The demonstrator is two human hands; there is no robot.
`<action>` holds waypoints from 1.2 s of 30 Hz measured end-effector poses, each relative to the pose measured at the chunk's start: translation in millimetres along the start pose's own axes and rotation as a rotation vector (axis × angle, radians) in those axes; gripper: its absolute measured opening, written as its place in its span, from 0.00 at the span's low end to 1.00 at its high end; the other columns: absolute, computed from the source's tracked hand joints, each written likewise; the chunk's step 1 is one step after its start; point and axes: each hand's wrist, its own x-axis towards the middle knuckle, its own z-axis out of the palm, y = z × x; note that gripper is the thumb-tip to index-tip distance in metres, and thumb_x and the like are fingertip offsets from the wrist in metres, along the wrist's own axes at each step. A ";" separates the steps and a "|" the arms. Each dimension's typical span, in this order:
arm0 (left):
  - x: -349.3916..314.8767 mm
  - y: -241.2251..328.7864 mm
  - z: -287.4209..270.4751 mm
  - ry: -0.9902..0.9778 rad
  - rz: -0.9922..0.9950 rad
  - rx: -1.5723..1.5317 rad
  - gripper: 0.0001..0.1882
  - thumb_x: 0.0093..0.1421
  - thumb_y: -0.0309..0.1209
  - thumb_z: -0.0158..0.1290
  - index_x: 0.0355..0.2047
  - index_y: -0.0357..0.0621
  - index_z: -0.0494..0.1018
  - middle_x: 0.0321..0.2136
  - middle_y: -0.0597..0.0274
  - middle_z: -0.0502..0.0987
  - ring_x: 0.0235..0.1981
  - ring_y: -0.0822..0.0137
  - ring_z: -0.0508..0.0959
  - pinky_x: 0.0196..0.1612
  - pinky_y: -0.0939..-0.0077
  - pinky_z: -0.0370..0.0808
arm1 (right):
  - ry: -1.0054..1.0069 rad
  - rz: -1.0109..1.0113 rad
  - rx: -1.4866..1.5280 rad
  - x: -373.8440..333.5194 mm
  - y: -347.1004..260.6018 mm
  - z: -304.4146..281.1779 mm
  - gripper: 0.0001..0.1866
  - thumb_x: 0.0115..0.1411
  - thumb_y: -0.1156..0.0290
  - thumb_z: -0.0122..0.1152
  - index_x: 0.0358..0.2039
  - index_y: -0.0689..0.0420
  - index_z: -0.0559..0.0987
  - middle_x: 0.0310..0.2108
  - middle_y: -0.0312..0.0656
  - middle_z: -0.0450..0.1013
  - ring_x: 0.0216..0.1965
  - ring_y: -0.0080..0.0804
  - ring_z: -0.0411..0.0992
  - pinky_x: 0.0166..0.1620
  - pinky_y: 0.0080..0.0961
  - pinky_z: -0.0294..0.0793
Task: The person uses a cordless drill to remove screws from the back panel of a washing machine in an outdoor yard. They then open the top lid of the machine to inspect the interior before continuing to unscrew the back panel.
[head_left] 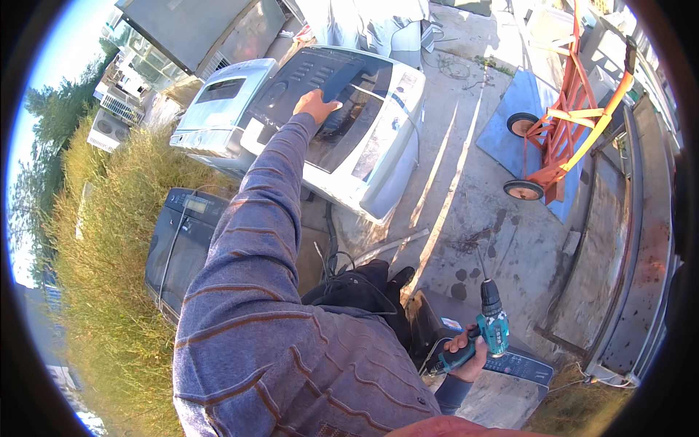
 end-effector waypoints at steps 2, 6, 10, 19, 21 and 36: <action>23.2 -25.1 6.2 -0.030 -0.081 -0.131 0.30 0.59 0.52 0.62 0.50 0.40 0.82 0.43 0.41 0.84 0.46 0.45 0.84 0.53 0.56 0.78 | -0.004 0.001 0.002 14.9 -11.9 -6.6 0.25 0.67 0.52 0.60 0.53 0.59 0.73 0.26 0.36 0.69 0.26 0.31 0.71 0.36 0.36 0.76; 56.0 -114.2 -7.9 -0.195 -0.052 0.150 0.18 0.54 0.44 0.67 0.41 0.49 0.87 0.40 0.49 0.86 0.46 0.49 0.84 0.52 0.60 0.80 | 0.075 -0.019 -0.004 37.4 -22.0 -7.7 0.25 0.67 0.51 0.59 0.53 0.58 0.72 0.26 0.36 0.68 0.26 0.30 0.70 0.36 0.35 0.75; 85.9 -167.3 -28.6 -0.553 0.402 0.907 0.25 0.48 0.41 0.71 0.49 0.59 0.85 0.42 0.58 0.86 0.46 0.56 0.85 0.50 0.62 0.80 | 0.140 -0.045 0.045 55.2 -21.2 7.0 0.23 0.69 0.52 0.57 0.53 0.58 0.72 0.26 0.35 0.67 0.26 0.28 0.68 0.36 0.33 0.75; 106.8 -147.9 -6.0 -0.357 -0.111 0.177 0.14 0.57 0.26 0.58 0.43 0.45 0.86 0.42 0.48 0.85 0.41 0.54 0.86 0.43 0.62 0.81 | 0.166 0.060 0.035 109.7 -40.5 57.2 0.23 0.70 0.52 0.55 0.54 0.57 0.73 0.28 0.35 0.67 0.27 0.29 0.69 0.36 0.36 0.75; 105.4 -142.0 -5.0 -0.278 -0.084 0.087 0.15 0.56 0.26 0.56 0.42 0.49 0.87 0.46 0.50 0.84 0.49 0.50 0.83 0.48 0.58 0.81 | 0.148 0.079 0.011 119.8 -48.4 63.3 0.23 0.71 0.52 0.55 0.55 0.57 0.73 0.28 0.35 0.66 0.27 0.28 0.69 0.35 0.37 0.75; 50.3 222.4 1.0 -0.737 0.156 -0.462 0.21 0.72 0.35 0.53 0.61 0.39 0.75 0.47 0.59 0.82 0.46 0.69 0.80 0.49 0.73 0.76 | 0.380 -0.103 -0.163 170.8 -111.4 56.0 0.16 0.67 0.70 0.62 0.51 0.64 0.78 0.29 0.40 0.76 0.25 0.28 0.76 0.32 0.26 0.78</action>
